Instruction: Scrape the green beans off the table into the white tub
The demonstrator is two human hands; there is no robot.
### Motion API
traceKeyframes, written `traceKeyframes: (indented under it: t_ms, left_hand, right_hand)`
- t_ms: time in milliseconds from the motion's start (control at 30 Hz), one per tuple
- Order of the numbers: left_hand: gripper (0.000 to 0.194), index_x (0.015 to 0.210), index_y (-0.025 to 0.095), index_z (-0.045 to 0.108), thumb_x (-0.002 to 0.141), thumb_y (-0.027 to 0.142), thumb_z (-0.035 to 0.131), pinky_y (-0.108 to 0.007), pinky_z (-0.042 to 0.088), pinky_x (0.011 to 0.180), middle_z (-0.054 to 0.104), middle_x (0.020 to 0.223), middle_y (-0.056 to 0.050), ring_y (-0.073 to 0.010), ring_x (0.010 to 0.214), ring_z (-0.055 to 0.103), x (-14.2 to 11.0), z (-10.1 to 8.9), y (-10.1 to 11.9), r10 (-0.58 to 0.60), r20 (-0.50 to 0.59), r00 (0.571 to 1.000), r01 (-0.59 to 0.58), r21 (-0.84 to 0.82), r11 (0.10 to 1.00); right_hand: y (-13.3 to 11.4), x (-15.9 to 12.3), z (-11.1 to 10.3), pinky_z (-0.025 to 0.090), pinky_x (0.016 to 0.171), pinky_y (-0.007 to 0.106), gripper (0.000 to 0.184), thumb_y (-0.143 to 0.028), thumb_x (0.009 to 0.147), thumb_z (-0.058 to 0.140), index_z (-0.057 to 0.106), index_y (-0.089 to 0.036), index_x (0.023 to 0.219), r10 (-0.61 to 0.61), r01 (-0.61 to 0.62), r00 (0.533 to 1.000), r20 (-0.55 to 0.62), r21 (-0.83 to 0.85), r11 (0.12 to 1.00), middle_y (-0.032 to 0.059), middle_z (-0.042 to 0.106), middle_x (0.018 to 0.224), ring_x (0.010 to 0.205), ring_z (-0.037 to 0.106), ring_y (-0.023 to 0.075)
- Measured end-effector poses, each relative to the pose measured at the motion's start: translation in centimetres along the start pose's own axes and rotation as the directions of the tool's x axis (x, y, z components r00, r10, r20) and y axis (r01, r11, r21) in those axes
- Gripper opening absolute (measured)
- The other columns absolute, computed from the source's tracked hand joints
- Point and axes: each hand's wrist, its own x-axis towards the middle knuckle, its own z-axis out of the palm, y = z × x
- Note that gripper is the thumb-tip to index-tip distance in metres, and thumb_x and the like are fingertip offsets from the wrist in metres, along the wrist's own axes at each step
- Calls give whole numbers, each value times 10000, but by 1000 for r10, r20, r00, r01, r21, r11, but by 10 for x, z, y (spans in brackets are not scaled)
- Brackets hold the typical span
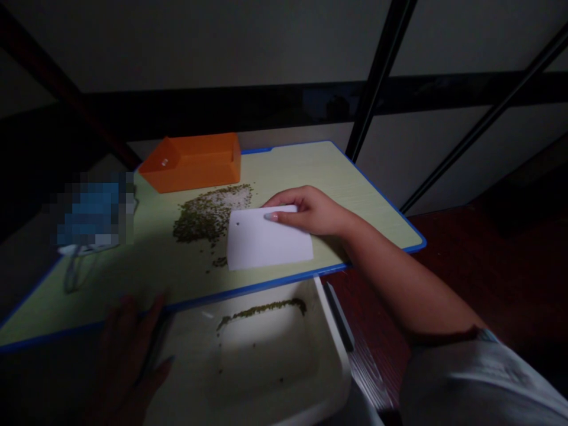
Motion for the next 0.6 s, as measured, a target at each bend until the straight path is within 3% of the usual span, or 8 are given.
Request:
traceKeyframes:
  t_ms: [100, 233, 600]
  left_hand:
    - [730, 1586, 533, 3, 994, 306, 367, -699, 101, 1356, -77, 1797, 21, -331, 1639, -80, -1, 2, 1, 58, -75, 995, -60, -24, 998]
    - [751, 1575, 569, 4, 987, 291, 379, -711, 139, 1354, -70, 1797, 44, -346, 1648, -47, -2, 0, 4, 73, -81, 994, -75, -16, 997]
    - [826, 1523, 664, -74, 956, 262, 372, -805, 179, 1319, -213, 1731, 235, -403, 1636, -62, -2, -5, 11, 53, -50, 997, -54, -30, 998]
  right_hand:
    - [0, -1, -1, 492, 610, 240, 408, -485, 869, 788, 809, -124, 1058, 10, -10, 1000, -2, -9, 1000, 65, 772, 873, 707, 647, 128]
    - [0, -2, 0, 500, 609, 236, 426, -508, 870, 781, 813, -127, 1057, 6, -6, 1000, 9, -25, 1000, 65, 775, 872, 705, 649, 126]
    - [0, -3, -2, 462, 555, 216, 377, -480, 830, 830, 822, -143, 999, 26, -22, 996, -88, 40, 999, 36, 744, 801, 648, 603, 98]
